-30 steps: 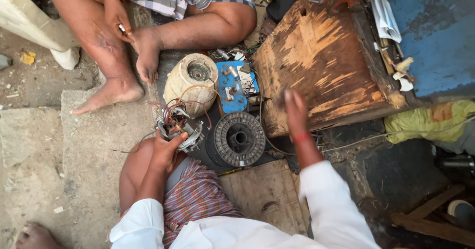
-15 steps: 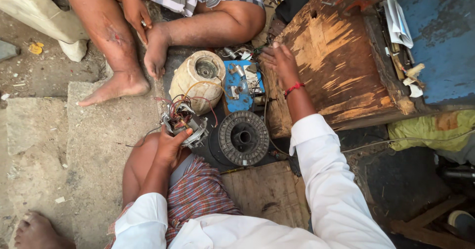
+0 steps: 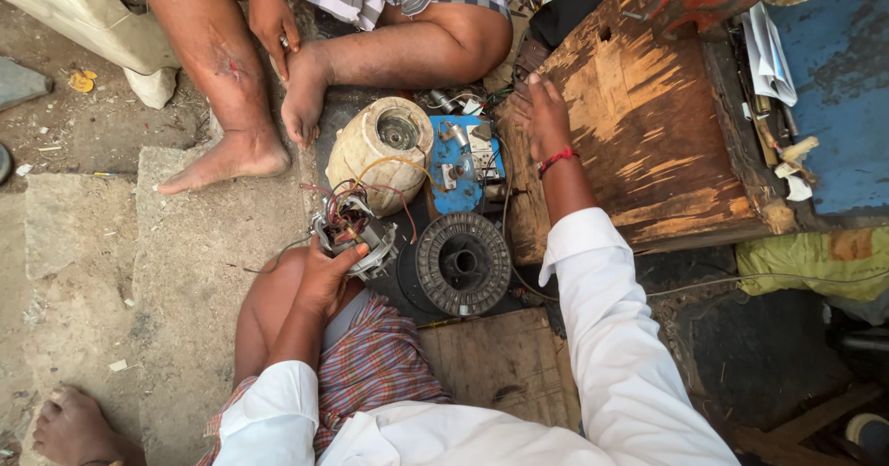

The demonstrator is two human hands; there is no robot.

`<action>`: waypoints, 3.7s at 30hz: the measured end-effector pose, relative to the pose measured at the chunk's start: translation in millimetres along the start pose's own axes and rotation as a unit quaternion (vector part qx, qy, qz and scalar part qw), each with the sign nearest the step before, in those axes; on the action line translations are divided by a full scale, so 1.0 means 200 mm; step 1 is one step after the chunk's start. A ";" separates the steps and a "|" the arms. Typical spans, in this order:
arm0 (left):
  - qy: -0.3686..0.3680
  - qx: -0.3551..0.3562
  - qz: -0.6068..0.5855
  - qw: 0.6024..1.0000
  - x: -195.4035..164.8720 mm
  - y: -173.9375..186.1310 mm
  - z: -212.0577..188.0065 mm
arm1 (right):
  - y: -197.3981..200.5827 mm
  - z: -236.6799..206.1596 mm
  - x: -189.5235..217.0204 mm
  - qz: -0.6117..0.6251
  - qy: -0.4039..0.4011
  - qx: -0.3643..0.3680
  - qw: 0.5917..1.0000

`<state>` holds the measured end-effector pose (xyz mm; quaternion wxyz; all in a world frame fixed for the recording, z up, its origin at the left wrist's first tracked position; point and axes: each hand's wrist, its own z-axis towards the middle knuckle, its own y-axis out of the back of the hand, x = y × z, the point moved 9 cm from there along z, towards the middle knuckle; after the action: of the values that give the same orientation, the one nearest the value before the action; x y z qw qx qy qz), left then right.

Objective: The person sits on the ground holding an electric motor and uses a screwdriver to work on its parts, fitting a cylindrical component onto the motor shaft and adjusting the wiring. They then connect the motor to a power supply and test it, producing sparks near the terminal.

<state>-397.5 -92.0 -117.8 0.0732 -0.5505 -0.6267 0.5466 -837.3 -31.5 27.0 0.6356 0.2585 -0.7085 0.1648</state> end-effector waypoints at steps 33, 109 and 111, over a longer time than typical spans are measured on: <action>0.001 0.032 0.015 0.999 -0.04 -0.08 -0.02 | 0.04 -0.04 -0.16 0.108 -0.024 -0.013 0.994; -0.006 0.035 0.008 0.999 0.02 0.00 0.03 | -0.06 0.01 -0.16 -0.008 -0.033 0.006 0.999; 0.011 0.025 0.002 1.000 0.03 0.02 0.01 | -0.08 0.05 -0.15 -0.093 -0.035 0.010 0.995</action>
<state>-399.8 -89.3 -124.4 0.0928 -0.5557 -0.6112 0.5560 -834.8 -45.0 -5.6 0.6204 0.3357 -0.7013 0.1031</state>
